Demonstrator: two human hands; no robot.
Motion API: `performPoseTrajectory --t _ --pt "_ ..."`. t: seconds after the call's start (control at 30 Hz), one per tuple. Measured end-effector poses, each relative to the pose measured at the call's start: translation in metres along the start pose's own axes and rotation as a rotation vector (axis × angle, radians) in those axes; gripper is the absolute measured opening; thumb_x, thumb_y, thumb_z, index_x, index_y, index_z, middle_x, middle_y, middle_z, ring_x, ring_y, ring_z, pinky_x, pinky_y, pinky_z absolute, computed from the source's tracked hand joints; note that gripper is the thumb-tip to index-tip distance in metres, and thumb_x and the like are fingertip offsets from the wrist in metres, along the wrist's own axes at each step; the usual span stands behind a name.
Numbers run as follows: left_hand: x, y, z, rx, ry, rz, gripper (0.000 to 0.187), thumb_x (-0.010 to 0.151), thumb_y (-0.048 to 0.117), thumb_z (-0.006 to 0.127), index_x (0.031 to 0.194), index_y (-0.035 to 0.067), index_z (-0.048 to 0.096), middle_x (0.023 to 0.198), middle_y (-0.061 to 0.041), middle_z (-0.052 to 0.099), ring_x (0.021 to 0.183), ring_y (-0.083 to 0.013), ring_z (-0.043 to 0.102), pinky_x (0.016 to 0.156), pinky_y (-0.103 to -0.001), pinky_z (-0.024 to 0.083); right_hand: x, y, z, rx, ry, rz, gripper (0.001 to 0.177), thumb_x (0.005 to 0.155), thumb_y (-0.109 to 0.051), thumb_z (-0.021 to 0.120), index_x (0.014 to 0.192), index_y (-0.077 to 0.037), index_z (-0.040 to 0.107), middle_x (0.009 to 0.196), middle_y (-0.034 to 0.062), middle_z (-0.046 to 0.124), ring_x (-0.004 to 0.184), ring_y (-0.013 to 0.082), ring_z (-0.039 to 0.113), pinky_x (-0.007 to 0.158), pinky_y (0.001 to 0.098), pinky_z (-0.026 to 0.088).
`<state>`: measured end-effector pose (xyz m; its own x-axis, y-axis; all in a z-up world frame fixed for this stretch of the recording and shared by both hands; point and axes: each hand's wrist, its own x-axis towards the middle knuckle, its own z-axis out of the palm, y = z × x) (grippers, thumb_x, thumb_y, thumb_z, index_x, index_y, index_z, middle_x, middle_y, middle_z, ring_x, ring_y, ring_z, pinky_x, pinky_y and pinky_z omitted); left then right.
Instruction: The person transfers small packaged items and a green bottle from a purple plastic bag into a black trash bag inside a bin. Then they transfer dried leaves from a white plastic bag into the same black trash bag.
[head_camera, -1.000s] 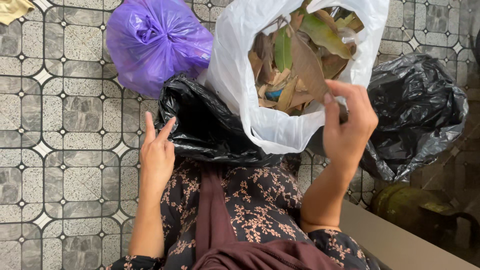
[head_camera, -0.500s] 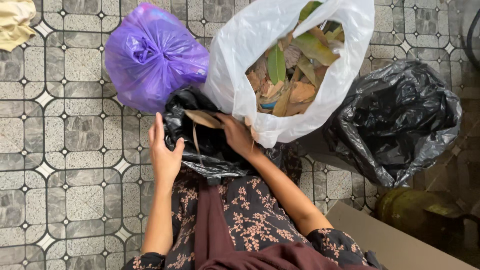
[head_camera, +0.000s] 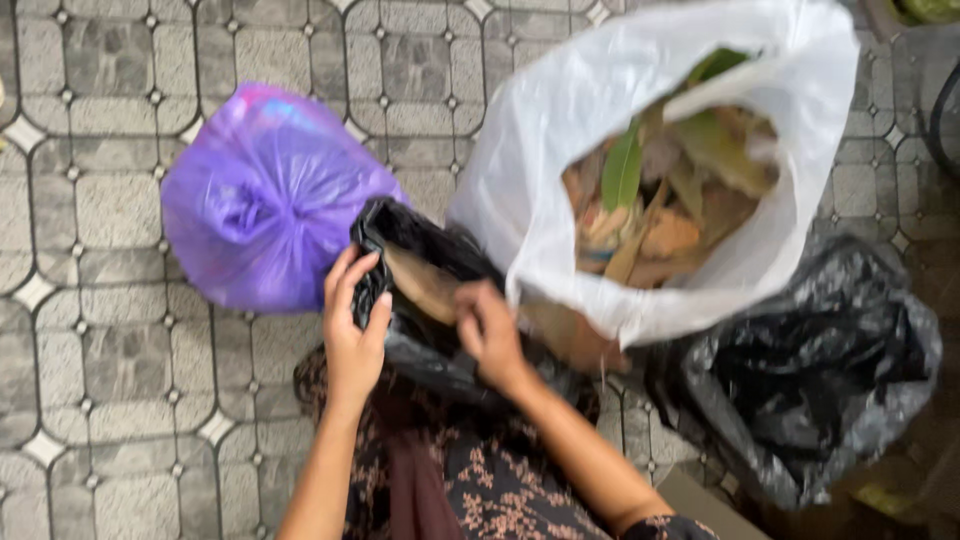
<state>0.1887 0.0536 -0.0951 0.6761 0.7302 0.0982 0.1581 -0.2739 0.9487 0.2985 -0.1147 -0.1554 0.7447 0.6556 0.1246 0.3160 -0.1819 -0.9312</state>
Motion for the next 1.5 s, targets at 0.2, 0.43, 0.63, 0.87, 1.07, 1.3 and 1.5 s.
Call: performPoseTrajectory --t 0.2,0.43,0.63,0.87,1.07,1.3,1.5 --pt "0.066 0.047 0.011 -0.37 -0.17 -0.309 0.017 0.093 -0.001 0.064 0.109 0.002 0.067 0.163 -0.013 0.05 0.095 -0.0292 0.064 0.079 -0.037 0.051 0.039 0.034 0.032 0.035 -0.387 0.251 0.03 0.089 0.0 0.057 0.119 -0.005 0.056 0.103 0.0132 0.056 0.092 0.0246 0.057 0.081 0.0347 0.047" --pt "0.124 0.071 -0.07 0.868 -0.385 -0.545 0.028 0.098 0.011 0.056 0.121 0.013 0.071 0.164 -0.01 0.047 0.107 -0.0399 0.072 0.09 -0.047 0.057 -0.007 0.031 -0.073 -0.41 -0.683 0.654 0.048 0.085 0.001 0.057 0.132 -0.006 0.048 0.121 0.0152 0.052 0.109 0.0267 0.053 0.094 0.0357 0.044" --pt "0.13 0.089 -0.079 0.995 -0.481 -0.748 0.097 0.08 0.036 0.082 0.158 0.011 0.029 0.167 -0.025 0.018 0.117 -0.0518 0.061 0.098 -0.052 0.052 0.027 -0.023 -0.054 -0.348 -0.946 0.522 0.063 0.082 0.001 0.057 0.142 -0.008 0.042 0.137 0.0169 0.048 0.124 0.0285 0.049 0.104 0.0366 0.04" --pt "0.164 0.19 -0.125 0.693 -0.204 -0.31 0.105 0.081 0.019 0.08 0.163 0.004 0.017 0.162 -0.031 0.029 0.139 -0.0514 0.043 0.108 -0.05 0.043 0.079 -0.105 -0.046 -0.062 -1.122 0.183 0.081 0.078 0.002 0.056 0.155 -0.009 0.034 0.155 0.0189 0.044 0.141 0.0306 0.045 0.117 0.0376 0.037" --pt "0.185 0.229 -0.161 0.625 -0.138 -0.201 0.121 0.075 0.022 0.086 0.165 0.008 0.007 0.163 -0.033 0.031 0.139 -0.0509 0.045 0.108 -0.049 0.044 0.147 -0.094 -0.048 -0.234 -0.996 0.205 0.083 0.081 -0.005 0.059 0.159 -0.013 0.031 0.142 0.023 0.057 0.122 0.0346 0.064 0.111 0.0409 0.044" --pt "0.144 0.171 -0.13 0.432 -0.357 -0.355 0.127 0.069 0.014 0.088 0.164 0.028 0.005 0.165 -0.028 0.023 0.149 -0.0422 0.034 0.115 -0.043 0.036 0.152 -0.107 -0.07 -0.835 -0.966 0.153 0.061 0.089 -0.035 0.075 0.143 -0.02 0.052 0.11 0.0211 0.073 0.101 0.0398 0.07 0.084 0.0503 0.056" --pt "0.12 0.147 -0.116 0.354 -0.182 -0.204 0.106 0.074 0.004 0.081 0.163 0.023 0.027 0.167 -0.03 0.016 0.154 -0.0426 0.025 0.119 -0.042 0.032 0.16 -0.167 -0.055 -0.716 -0.552 -0.392 0.078 0.075 -0.004 0.063 0.148 -0.031 0.055 0.164 0.0123 0.034 0.147 0.034 0.039 0.115 0.0635 0.029"
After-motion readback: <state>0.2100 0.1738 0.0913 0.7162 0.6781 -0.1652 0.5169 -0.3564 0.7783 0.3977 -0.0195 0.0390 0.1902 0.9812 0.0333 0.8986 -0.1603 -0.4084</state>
